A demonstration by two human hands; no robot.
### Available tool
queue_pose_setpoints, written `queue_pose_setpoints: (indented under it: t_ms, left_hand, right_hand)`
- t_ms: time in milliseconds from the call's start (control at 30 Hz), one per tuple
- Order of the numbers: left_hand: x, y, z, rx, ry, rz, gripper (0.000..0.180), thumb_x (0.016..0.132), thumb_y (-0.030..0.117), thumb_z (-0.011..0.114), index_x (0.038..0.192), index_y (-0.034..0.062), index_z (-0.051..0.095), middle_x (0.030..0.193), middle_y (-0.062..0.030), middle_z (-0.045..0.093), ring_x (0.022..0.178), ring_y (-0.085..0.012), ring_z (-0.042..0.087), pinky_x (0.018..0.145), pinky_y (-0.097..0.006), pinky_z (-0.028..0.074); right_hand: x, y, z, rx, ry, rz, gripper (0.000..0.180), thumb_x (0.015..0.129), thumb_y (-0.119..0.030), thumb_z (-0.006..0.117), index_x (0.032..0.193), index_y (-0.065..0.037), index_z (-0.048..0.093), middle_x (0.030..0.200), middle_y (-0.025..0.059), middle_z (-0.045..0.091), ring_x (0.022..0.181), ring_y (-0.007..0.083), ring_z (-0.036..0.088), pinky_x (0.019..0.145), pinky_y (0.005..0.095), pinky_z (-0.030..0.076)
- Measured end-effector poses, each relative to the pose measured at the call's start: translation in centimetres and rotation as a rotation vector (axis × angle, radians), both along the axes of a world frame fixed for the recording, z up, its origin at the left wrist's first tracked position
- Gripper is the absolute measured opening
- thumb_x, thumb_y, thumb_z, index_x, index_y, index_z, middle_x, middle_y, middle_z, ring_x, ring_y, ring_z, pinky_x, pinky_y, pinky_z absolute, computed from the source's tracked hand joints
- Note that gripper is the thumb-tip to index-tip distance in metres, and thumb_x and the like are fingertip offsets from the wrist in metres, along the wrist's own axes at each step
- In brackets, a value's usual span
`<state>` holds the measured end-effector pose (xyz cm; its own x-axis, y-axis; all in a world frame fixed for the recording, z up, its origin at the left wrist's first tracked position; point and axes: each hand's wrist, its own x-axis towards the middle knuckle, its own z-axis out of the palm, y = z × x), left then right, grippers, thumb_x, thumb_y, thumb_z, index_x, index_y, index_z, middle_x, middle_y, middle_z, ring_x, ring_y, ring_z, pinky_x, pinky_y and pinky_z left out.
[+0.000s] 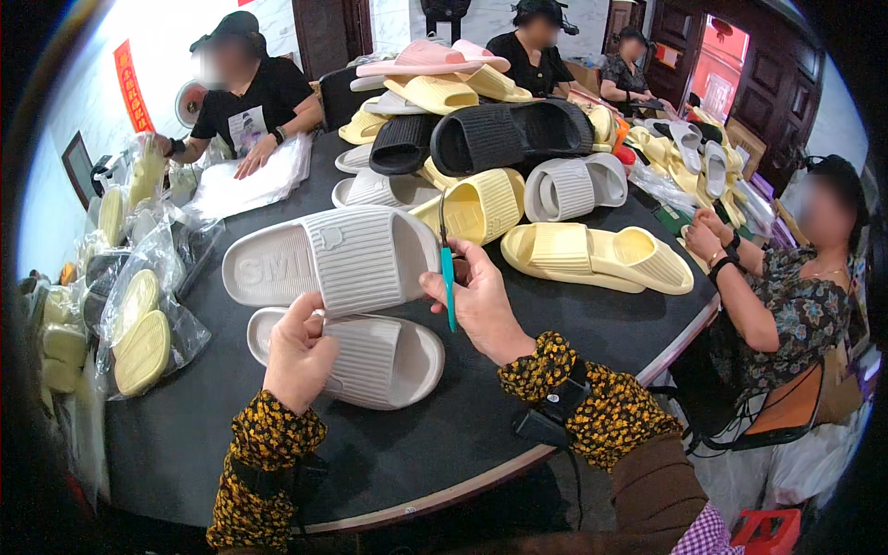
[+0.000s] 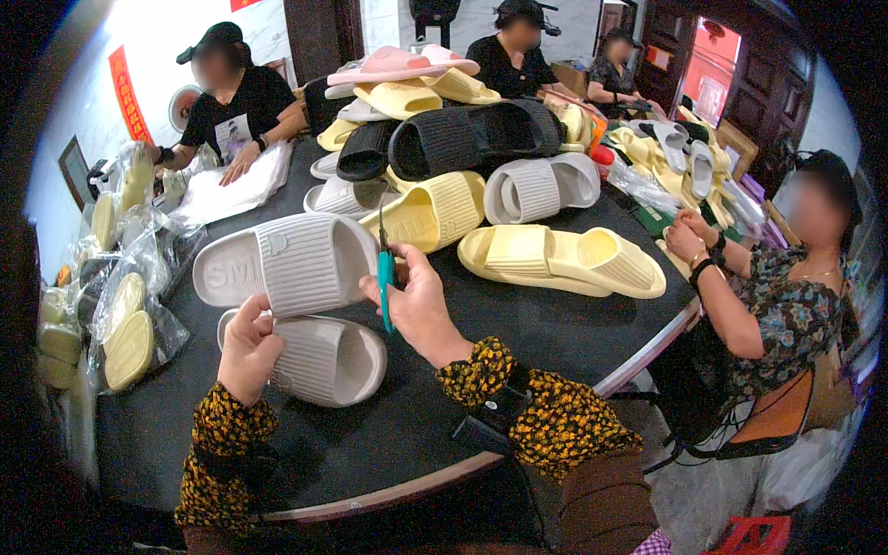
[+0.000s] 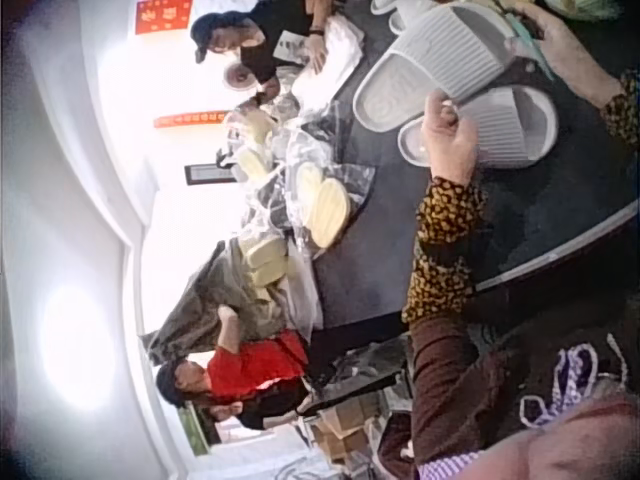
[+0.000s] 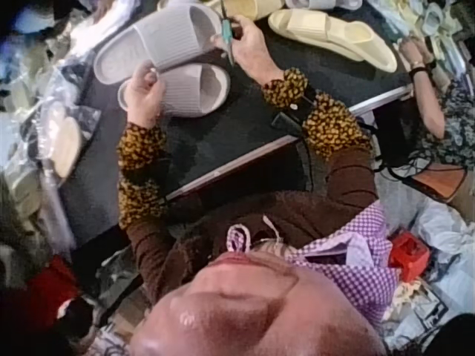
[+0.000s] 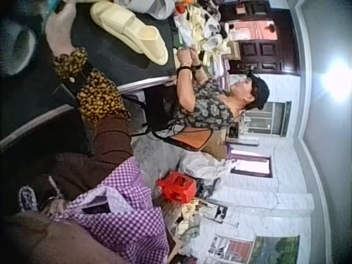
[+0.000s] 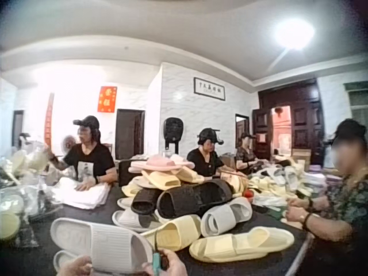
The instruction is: Trimming excess material or loose threads from foam sandals using a pair of snips.
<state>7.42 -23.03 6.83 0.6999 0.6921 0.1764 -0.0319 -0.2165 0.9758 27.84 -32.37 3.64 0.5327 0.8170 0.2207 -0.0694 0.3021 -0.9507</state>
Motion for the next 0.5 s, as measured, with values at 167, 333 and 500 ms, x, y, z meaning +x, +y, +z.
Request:
queue_pose_setpoints:
  t_ms: [167, 333, 500]
  left_hand:
    - [-0.3, -0.4, 0.3, 0.058, 0.09, -0.02, 0.044, 0.071, -0.012, 0.04, 0.113, -0.0011, 0.049, 0.092, -0.0115, 0.065, 0.08, -0.008, 0.059, 0.068, -0.02, 0.045]
    - [-0.7, -0.9, 1.3, 0.547, 0.385, 0.037, 0.039, 0.067, -0.002, 0.047, 0.105, 0.0018, 0.052, 0.086, -0.0186, 0.064, 0.078, -0.0309, 0.063, 0.074, -0.034, 0.048]
    - [-1.0, -1.1, 1.3, 0.759, 0.321, 0.041, 0.033, 0.064, -0.006, 0.046, 0.094, 0.002, 0.059, 0.086, -0.0157, 0.062, 0.091, -0.033, 0.056, 0.082, -0.04, 0.042]
  right_hand:
    - [0.4, 0.3, -0.2, 0.02, -0.023, -0.094, 0.05, 0.08, -0.012, 0.067, 0.12, 0.002, 0.042, 0.087, 0.006, 0.055, 0.07, 0.0088, 0.053, 0.06, 0.0219, 0.047]
    - [1.6, 0.1, 0.6, 0.053, -0.129, -0.195, 0.046, 0.08, -0.011, 0.063, 0.12, 0.001, 0.044, 0.084, 0.0058, 0.054, 0.068, 0.0084, 0.053, 0.059, 0.0216, 0.047]
    - [3.1, 0.0, 1.4, 0.086, -0.105, -0.313, 0.048, 0.079, -0.007, 0.063, 0.122, 0.002, 0.042, 0.081, 0.0054, 0.055, 0.064, 0.0083, 0.052, 0.053, 0.022, 0.043]
